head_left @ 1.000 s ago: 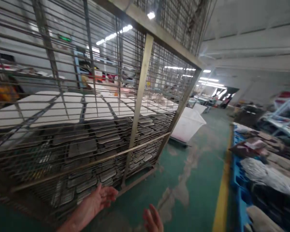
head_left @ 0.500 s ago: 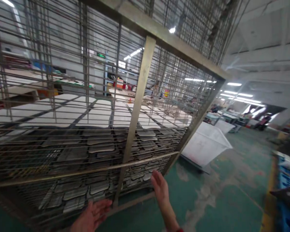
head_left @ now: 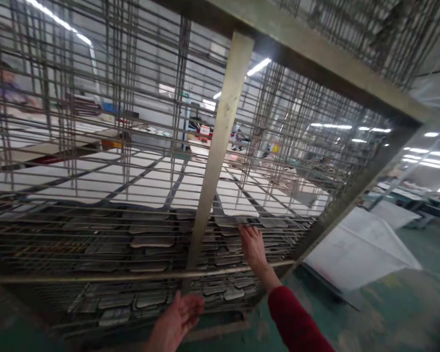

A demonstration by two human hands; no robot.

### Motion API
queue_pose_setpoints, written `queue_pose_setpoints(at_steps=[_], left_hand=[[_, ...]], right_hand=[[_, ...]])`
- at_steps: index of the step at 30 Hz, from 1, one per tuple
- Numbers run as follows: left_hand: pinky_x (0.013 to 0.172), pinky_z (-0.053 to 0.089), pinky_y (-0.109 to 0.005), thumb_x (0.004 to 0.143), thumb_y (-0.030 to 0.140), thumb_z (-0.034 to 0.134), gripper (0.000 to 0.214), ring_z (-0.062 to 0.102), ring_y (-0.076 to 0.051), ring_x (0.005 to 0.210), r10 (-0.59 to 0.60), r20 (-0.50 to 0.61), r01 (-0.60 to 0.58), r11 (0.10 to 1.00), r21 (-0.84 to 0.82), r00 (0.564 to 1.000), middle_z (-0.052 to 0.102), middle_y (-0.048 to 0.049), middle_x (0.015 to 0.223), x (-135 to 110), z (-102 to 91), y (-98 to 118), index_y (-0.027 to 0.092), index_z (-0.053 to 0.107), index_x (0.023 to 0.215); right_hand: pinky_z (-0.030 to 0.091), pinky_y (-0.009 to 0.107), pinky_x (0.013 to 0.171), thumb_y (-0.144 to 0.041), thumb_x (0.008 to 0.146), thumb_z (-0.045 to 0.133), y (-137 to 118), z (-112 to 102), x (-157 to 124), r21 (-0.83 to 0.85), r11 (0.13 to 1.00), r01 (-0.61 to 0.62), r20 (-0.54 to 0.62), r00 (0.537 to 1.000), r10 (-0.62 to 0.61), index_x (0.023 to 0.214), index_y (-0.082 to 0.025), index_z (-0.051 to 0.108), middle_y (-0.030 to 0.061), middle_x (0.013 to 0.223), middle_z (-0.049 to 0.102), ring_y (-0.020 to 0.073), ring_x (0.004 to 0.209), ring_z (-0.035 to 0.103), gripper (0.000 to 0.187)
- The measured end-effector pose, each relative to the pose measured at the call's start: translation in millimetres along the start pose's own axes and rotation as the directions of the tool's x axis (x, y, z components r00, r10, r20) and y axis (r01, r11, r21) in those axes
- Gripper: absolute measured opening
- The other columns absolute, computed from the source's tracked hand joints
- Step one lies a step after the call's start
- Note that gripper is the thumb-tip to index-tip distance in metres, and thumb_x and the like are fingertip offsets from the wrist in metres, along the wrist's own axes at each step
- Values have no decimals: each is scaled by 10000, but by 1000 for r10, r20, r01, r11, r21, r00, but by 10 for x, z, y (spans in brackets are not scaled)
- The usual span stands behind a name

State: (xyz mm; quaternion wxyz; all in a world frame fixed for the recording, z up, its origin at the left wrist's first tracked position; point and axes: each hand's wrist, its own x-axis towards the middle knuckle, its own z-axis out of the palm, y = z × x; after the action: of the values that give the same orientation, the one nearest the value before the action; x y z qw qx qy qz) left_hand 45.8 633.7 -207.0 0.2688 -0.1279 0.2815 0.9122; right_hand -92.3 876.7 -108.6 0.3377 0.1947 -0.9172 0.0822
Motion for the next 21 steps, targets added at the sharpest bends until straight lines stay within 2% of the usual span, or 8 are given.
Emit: queue_pose_setpoints(at_steps=[3,5,7,10,12,16,18,21], left_hand=[[915,392,-322,717,557,603,525,550,-252,1021,93,-33,-93,996,-12,995,604,-151,1097,-22,78,4,94,681,951],[942,368,-334,880,486,382,505,545,-243,1039,146,-97,-149,988,-29,985,590,-154,1124,-45,122,-28,78,659,992],[926,368,-342,930,423,251,537,562,-235,1002,164,-205,-179,982,-57,965,597,-159,1106,-42,172,-95,63,646,981],[898,372,-354,935,403,239,531,578,-239,953,138,-340,-183,977,-105,930,614,-164,1059,29,247,-255,50,635,948],[910,362,-358,932,404,255,521,577,-243,957,113,-358,-169,977,-128,927,613,-168,1059,105,284,-383,43,631,946],[923,357,-361,929,419,254,540,575,-247,967,81,-351,-140,979,-146,933,617,-170,1043,254,324,-594,40,640,927],[907,366,-362,932,412,246,542,580,-244,952,64,-352,-124,981,-150,934,621,-168,1031,322,337,-648,46,646,915],[882,374,-361,934,392,245,535,585,-243,918,38,-364,-97,985,-145,931,623,-176,1013,427,360,-678,37,644,903]], right_hand=[[420,368,831,-199,878,419,201,127,-330,144,988,-61,-81,994,73,1072,-177,608,92,1048,629,213,963,535,271],[444,371,823,-253,878,421,338,229,-713,236,960,-152,-107,978,181,1019,-187,627,87,994,644,210,934,561,258],[474,364,772,-279,880,405,463,326,-1133,271,936,-222,-76,965,251,971,-174,639,92,924,660,211,867,589,272],[493,357,719,-304,891,388,605,442,-1564,273,929,-251,-23,963,267,946,-149,640,103,868,668,216,810,603,301],[484,373,772,-286,894,393,661,505,-1612,267,939,-215,-19,973,228,1011,-143,619,112,943,661,224,893,587,292],[413,416,895,-191,890,390,700,642,-1310,232,971,-56,-30,997,64,1159,-142,534,113,1147,597,236,1110,480,309],[392,435,895,-170,885,386,706,731,-1154,162,986,-43,14,999,41,1158,-143,534,116,1180,581,258,1144,446,312],[359,464,903,-140,863,382,712,853,-1052,31,997,-77,109,991,73,1195,-110,506,160,1236,536,296,1175,409,355]])
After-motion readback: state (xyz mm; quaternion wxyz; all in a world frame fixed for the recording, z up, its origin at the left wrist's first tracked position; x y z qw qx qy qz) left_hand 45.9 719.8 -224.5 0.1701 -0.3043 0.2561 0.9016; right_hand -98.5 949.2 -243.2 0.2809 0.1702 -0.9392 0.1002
